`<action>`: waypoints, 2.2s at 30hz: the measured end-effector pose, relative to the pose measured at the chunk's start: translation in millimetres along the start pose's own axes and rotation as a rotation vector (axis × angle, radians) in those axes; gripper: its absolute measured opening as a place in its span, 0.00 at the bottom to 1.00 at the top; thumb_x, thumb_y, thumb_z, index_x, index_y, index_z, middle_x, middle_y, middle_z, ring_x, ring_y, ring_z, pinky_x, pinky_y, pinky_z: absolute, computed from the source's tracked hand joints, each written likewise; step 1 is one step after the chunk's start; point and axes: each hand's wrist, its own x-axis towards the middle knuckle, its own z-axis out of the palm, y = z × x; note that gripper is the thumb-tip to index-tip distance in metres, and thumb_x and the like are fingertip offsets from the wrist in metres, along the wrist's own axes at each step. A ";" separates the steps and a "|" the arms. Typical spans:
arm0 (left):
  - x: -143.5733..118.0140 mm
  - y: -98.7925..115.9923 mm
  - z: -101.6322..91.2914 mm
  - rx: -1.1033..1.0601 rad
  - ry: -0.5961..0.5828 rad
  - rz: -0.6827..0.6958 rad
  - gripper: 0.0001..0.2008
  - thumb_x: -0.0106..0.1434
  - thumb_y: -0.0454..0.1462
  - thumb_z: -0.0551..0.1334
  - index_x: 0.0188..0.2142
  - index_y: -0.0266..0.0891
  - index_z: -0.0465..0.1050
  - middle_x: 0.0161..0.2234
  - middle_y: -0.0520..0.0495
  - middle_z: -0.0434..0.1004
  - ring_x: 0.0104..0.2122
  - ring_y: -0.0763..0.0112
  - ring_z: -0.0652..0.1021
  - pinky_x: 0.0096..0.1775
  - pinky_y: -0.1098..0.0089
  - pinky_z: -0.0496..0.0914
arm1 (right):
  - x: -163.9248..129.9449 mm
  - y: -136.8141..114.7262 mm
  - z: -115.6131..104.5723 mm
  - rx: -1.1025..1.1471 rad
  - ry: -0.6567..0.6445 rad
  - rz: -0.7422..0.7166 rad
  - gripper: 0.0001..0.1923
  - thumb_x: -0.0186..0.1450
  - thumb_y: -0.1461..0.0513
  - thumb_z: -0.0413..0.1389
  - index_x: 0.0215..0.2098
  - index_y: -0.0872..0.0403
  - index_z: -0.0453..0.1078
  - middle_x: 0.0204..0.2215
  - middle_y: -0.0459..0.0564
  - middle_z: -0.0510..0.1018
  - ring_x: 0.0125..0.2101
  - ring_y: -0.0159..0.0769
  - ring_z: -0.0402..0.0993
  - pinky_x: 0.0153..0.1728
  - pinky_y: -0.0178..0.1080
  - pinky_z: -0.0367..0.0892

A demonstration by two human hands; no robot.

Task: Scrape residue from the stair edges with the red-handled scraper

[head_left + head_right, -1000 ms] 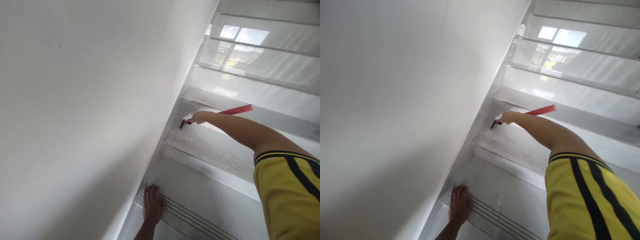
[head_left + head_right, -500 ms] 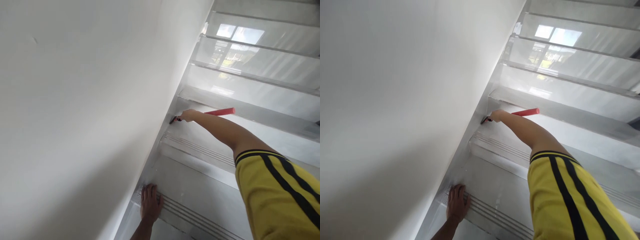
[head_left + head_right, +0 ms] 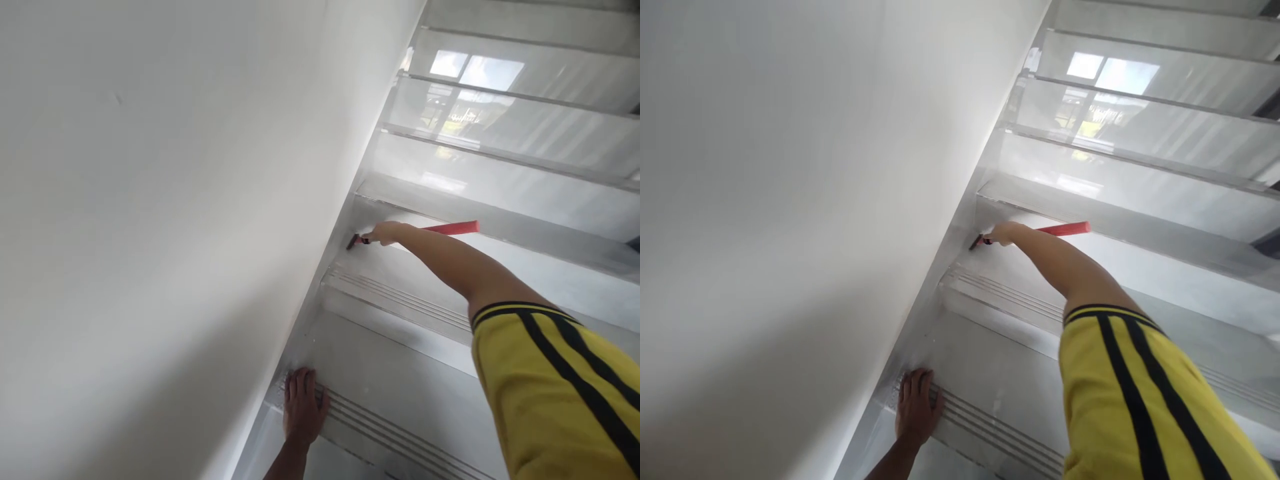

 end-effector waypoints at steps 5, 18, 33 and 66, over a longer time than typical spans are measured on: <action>-1.5 -2.2 5.0 -0.005 0.004 0.001 0.18 0.56 0.40 0.58 0.45 0.36 0.69 0.46 0.40 0.67 0.49 0.54 0.65 0.52 0.51 0.59 | -2.6 11.1 19.1 0.037 0.024 0.016 0.38 0.55 0.70 0.52 0.61 0.41 0.55 0.38 0.54 0.75 0.26 0.35 0.69 0.25 0.33 0.55; 2.0 2.0 -1.9 -0.051 -0.040 -0.027 0.17 0.58 0.40 0.56 0.45 0.34 0.70 0.45 0.39 0.67 0.48 0.54 0.65 0.54 0.50 0.57 | -85.8 19.7 78.5 0.033 -0.097 0.154 0.38 0.56 0.69 0.51 0.63 0.44 0.50 0.37 0.57 0.75 0.25 0.36 0.68 0.23 0.34 0.54; 4.8 5.3 -4.9 -0.072 -0.064 -0.053 0.18 0.57 0.40 0.57 0.45 0.33 0.69 0.46 0.38 0.67 0.49 0.53 0.64 0.54 0.50 0.56 | -91.4 -31.2 53.7 -0.004 -0.150 0.079 0.38 0.58 0.69 0.50 0.64 0.43 0.46 0.36 0.57 0.73 0.25 0.35 0.68 0.23 0.33 0.54; 5.4 7.7 -8.8 -0.094 -0.061 -0.083 0.17 0.57 0.41 0.56 0.44 0.35 0.70 0.45 0.39 0.67 0.48 0.54 0.65 0.55 0.51 0.56 | -38.1 -98.7 4.8 -0.082 0.040 0.042 0.27 0.64 0.65 0.46 0.60 0.44 0.55 0.31 0.55 0.73 0.28 0.38 0.70 0.25 0.35 0.55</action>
